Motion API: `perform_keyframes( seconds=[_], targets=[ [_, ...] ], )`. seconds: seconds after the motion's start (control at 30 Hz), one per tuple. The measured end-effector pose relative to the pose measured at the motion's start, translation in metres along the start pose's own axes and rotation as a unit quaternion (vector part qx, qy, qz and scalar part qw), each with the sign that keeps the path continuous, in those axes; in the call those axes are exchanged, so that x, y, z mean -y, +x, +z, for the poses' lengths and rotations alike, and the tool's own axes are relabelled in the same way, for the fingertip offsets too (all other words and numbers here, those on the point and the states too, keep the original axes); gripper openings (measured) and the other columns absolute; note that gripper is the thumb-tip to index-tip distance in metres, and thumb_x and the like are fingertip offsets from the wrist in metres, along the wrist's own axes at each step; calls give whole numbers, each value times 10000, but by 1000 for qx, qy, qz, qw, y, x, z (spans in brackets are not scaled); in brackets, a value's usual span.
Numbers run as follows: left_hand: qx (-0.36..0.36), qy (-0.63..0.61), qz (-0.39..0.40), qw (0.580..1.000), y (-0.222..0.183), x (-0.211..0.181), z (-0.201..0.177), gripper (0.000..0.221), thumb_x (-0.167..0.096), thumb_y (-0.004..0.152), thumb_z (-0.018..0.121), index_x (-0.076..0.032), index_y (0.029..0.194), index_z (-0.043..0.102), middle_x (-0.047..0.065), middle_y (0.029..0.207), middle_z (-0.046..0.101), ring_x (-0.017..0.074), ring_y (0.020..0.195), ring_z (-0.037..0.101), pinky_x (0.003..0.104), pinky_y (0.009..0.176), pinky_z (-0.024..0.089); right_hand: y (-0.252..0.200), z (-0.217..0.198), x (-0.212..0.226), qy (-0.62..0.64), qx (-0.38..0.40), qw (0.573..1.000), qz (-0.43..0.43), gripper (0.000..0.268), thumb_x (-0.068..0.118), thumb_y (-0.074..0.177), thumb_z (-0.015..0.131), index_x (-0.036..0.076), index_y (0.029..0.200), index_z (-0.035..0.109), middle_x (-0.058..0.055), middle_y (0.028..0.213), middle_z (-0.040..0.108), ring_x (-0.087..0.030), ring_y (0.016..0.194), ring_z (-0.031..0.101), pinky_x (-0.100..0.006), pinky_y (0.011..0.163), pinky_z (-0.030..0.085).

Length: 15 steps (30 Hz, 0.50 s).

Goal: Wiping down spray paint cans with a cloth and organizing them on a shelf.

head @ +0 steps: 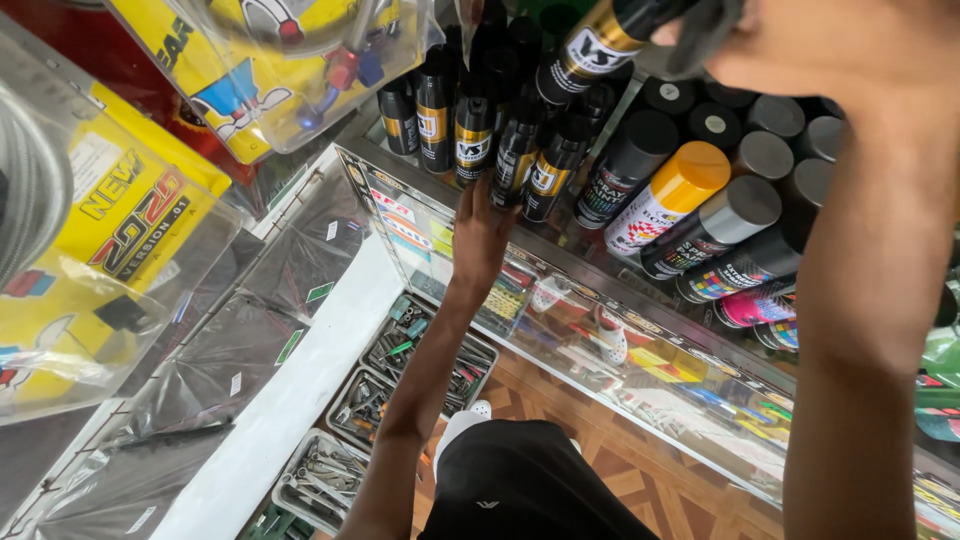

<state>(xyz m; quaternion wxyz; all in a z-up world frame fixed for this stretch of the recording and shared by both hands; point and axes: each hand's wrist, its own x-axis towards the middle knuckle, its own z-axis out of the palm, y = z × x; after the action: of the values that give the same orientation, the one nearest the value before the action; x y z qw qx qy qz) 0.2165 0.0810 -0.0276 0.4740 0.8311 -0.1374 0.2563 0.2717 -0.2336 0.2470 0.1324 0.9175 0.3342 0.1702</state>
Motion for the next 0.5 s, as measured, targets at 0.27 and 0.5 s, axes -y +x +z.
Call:
perform_keyframes(
  seconds=[0.27,0.5],
  targets=[
    [-34,-78,101,991,6,-89,-65,806,-311,852,860,-19,1462,422,160,1428,457,323,1304,507,433,1084,481,-51,-140,139,178,-91,977,77,456,-24,1011,929,-166,1397,733,-224,1078,729,-266,757,613,-367,665,438],
    [318,-363,128,866,-4,-100,-81,647,-62,905,788,-36,1448,437,120,1280,667,213,1058,678,334,920,549,-51,-104,171,310,-65,947,-49,599,84,801,840,-113,1326,628,-168,1110,655,-243,759,572,-356,644,418]
  ],
)
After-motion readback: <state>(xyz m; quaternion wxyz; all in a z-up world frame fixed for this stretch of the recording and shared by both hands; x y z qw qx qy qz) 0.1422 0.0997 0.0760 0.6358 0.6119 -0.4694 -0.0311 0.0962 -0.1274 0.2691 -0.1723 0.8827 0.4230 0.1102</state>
